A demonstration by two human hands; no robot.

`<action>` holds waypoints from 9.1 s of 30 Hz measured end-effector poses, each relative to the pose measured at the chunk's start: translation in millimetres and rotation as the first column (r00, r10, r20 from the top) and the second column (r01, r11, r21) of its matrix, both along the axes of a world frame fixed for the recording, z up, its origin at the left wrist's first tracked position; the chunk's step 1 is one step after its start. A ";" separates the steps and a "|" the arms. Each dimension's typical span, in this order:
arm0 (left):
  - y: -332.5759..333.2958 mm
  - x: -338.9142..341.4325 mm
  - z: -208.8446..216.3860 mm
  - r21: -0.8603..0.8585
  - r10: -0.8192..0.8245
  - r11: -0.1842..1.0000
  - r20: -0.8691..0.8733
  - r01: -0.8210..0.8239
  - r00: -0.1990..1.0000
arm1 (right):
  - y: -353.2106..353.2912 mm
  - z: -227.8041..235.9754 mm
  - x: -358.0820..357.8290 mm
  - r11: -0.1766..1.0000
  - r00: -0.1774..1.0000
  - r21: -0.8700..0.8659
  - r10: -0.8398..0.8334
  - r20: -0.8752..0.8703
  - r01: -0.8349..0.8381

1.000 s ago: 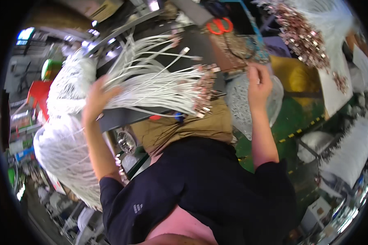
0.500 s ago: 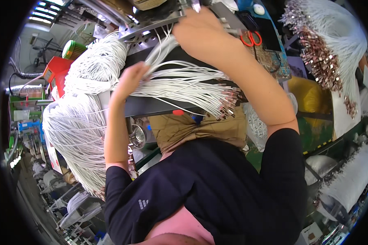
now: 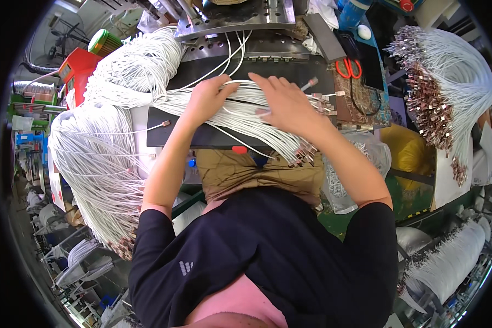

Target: Sorting and arranging bundles of white wires into a fixture at an assembly station.

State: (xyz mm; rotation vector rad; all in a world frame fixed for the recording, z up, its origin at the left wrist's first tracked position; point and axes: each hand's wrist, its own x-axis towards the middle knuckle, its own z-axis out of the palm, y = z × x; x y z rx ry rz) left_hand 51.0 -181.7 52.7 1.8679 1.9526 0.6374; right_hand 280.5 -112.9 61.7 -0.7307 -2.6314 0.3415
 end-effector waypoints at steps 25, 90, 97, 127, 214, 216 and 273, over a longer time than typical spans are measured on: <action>6.3 -13.8 -4.2 0.146 0.119 0.981 0.075 -0.129 0.990 | 45.9 7.4 31.3 0.894 0.963 0.443 -0.178 0.204 0.071; 68.9 42.0 -27.2 -0.453 0.390 0.888 0.833 0.077 0.392 | 105.2 -55.3 12.5 0.591 0.909 -0.806 -0.351 -0.224 0.029; 70.8 51.6 -25.0 -0.432 0.342 0.895 0.823 0.109 0.454 | 104.2 -70.9 12.5 0.639 0.938 -0.767 -0.228 -0.261 -0.058; 70.2 16.7 -19.1 -0.559 0.319 0.813 0.663 0.163 0.678 | 92.7 -33.2 25.2 0.613 0.974 -0.777 -0.048 -0.221 -0.147; 162.2 -29.9 -21.1 0.497 0.360 0.865 -0.518 -0.069 0.776 | 166.0 -44.9 -116.8 0.940 0.953 0.215 -0.223 -0.204 0.266; 161.9 -31.0 -20.1 0.122 0.252 0.968 -0.503 -0.220 0.827 | 163.3 -50.5 -117.7 0.958 0.960 0.102 -0.256 -0.113 0.268; -50.3 87.3 -12.0 0.116 -0.220 0.952 -0.388 0.284 0.895 | 29.3 -8.1 58.5 0.997 0.957 -0.018 0.065 -0.283 -0.073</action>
